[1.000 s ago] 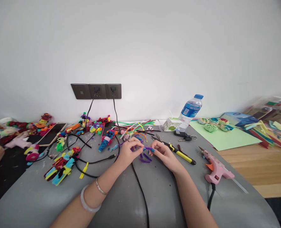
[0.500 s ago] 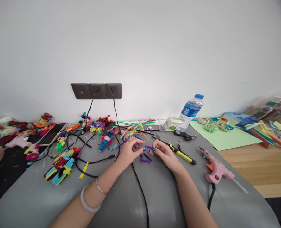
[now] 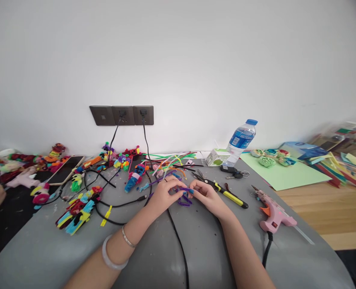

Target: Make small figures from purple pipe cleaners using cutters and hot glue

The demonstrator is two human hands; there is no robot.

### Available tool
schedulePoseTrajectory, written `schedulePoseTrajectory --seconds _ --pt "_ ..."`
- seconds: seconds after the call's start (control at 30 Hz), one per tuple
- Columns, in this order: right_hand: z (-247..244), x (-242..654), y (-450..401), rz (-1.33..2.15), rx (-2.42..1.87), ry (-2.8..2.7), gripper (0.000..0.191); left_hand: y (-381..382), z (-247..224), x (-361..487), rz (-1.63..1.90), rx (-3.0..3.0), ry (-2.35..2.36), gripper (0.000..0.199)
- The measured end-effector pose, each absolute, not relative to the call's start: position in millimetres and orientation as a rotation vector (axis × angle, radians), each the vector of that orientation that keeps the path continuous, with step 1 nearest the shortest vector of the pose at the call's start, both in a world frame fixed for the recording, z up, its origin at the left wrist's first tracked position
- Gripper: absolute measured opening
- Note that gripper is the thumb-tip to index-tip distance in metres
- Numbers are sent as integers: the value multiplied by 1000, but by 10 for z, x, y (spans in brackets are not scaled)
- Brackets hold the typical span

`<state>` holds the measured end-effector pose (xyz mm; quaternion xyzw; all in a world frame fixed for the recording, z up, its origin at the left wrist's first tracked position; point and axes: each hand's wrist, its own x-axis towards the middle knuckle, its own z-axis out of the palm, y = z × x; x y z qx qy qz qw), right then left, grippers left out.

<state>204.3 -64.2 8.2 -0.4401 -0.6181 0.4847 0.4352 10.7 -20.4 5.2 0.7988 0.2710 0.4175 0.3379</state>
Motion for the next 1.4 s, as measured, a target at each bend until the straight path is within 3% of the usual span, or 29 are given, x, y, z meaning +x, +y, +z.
schedulePoseTrajectory --seconds 0.47,1.4 --pt "7 2087 -605 1036 -1142 -1474 31 -204 61 131 970 2018 783 12" --pt "8 2053 -615 1083 -1161 -1553 29 -211 26 156 928 1858 808 9"
